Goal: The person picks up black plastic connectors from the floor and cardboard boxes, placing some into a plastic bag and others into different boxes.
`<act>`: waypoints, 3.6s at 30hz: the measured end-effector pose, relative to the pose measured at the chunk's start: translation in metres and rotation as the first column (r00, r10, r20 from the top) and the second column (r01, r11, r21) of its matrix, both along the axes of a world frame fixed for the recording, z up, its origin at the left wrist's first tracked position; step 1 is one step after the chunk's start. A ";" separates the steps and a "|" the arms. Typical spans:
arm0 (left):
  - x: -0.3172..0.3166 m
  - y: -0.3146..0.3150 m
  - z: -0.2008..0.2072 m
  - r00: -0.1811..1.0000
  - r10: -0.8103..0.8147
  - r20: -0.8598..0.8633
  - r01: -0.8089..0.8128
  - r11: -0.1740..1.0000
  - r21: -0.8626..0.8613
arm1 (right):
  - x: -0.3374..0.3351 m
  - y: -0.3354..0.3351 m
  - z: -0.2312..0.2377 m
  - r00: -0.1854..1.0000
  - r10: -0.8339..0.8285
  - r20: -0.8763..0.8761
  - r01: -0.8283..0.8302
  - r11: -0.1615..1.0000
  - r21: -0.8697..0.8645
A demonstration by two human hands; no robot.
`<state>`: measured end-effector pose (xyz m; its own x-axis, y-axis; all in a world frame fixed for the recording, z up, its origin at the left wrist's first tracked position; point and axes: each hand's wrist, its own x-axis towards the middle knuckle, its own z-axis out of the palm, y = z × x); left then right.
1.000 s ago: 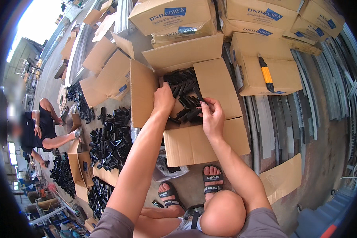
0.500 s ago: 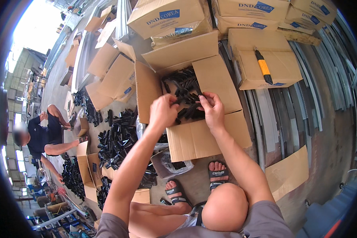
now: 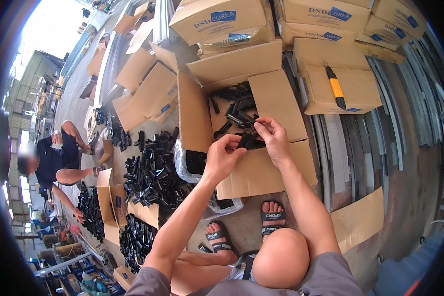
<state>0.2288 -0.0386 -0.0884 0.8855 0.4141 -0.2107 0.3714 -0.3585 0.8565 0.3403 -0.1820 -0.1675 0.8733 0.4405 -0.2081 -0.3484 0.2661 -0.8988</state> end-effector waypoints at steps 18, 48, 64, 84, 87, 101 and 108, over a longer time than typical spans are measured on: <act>-0.035 -0.023 0.001 0.965 -0.170 0.201 0.046 0.860 0.509 | 0.006 0.020 0.013 0.999 -0.024 0.029 0.031 0.953 -0.303; -0.555 -0.065 -0.166 0.310 0.706 -0.637 -0.727 0.607 0.319 | -0.034 -0.102 0.094 0.633 0.737 0.236 -0.206 0.455 -0.866; -0.565 -0.070 -0.215 0.441 0.864 -0.241 -0.870 0.346 -0.352 | -0.239 -0.005 0.232 -0.015 0.988 -0.156 -0.315 -0.152 -0.937; -0.643 0.283 -0.004 -0.034 0.988 0.150 -0.689 0.086 -0.720 | -0.210 0.024 0.218 0.215 0.959 -0.186 -0.462 -0.068 -0.884; -0.680 0.359 -0.003 -0.052 0.981 0.189 -0.858 0.053 -0.511 | -0.181 0.029 0.178 0.227 0.946 -0.231 -0.487 -0.095 -0.868; -0.748 0.627 -0.134 0.309 0.930 -0.198 -0.612 0.354 0.707 | -0.221 0.122 0.112 0.174 0.579 -0.796 -0.559 -0.608 -0.564; -0.757 0.681 -0.194 0.525 0.733 -0.433 -0.244 0.617 0.748 | -0.250 0.194 0.122 0.231 0.424 -0.875 -0.562 -0.676 -0.476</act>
<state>-0.5278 0.6425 -0.2825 0.1920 0.9648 -0.1795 0.9808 -0.1950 0.0011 0.0903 0.0119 -0.0459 0.1199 -0.0527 -0.9914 0.4838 -0.8689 0.1047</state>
